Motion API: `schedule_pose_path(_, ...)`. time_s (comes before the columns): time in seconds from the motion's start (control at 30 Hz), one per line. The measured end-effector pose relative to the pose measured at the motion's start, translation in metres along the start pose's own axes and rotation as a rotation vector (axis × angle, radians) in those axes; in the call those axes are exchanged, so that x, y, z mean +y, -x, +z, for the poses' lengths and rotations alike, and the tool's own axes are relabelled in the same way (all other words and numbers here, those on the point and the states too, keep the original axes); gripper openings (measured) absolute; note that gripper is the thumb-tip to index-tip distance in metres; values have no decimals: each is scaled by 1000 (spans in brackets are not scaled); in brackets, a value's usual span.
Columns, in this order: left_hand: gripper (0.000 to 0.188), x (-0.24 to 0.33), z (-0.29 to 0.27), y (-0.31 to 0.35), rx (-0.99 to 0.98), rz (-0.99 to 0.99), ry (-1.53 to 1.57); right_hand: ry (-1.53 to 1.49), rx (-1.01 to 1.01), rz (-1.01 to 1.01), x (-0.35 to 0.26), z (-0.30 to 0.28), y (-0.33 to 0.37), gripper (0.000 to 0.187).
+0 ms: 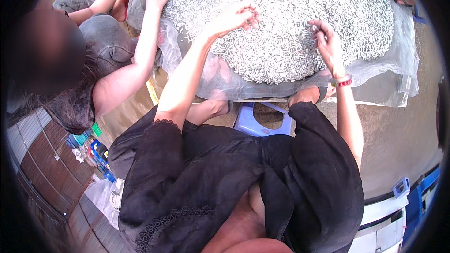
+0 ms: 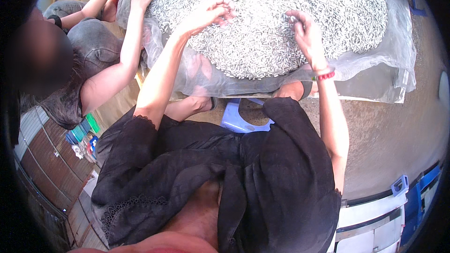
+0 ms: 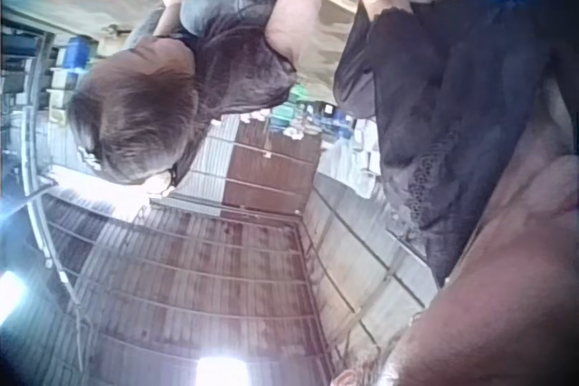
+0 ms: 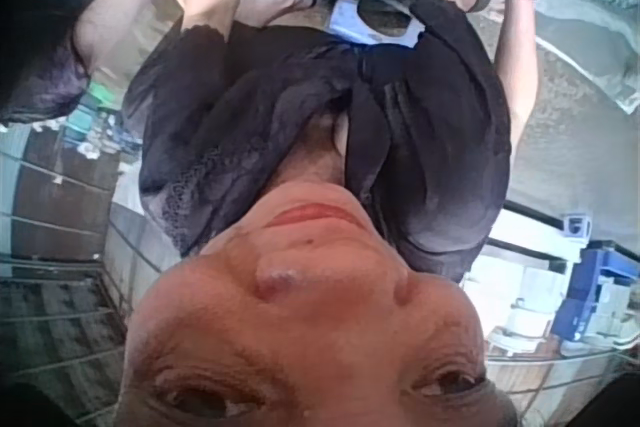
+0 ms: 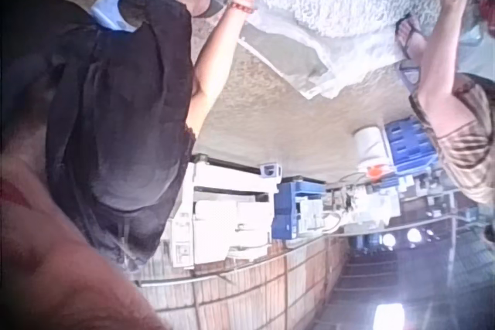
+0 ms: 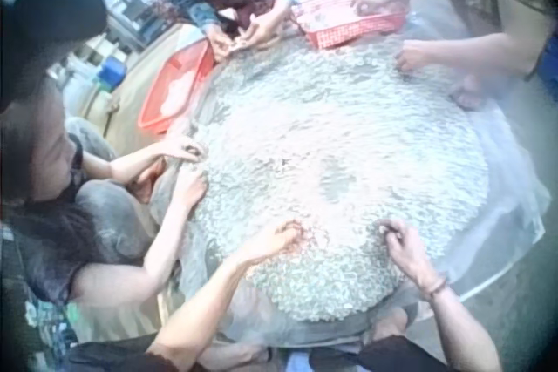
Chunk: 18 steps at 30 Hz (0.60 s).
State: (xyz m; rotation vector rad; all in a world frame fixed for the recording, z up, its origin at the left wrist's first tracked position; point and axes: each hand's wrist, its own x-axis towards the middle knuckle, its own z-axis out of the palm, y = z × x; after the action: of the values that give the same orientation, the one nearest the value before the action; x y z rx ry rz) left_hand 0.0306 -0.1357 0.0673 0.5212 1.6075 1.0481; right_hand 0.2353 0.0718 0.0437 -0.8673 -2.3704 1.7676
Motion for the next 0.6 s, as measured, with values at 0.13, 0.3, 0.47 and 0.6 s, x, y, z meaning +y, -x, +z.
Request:
schedule_pose_path(0.13, 25, -17, -3, -9, -70, 62, 257, 455, -4, -215, -15, 13, -29, 14)
schedule_pose_path(0.3, 28, -12, 23, -17, 250, 69, -484, 406, -54, -203, -4, 20, -30, 19)
schedule_pose_path(0.47, 31, -30, 27, -26, 312, 145, -629, -963, -105, 112, -19, 1, 3, 6)
schedule_pose_path(0.6, 23, -2, 16, -20, 177, -24, -96, -829, -350, 259, -15, 0, 29, 11)
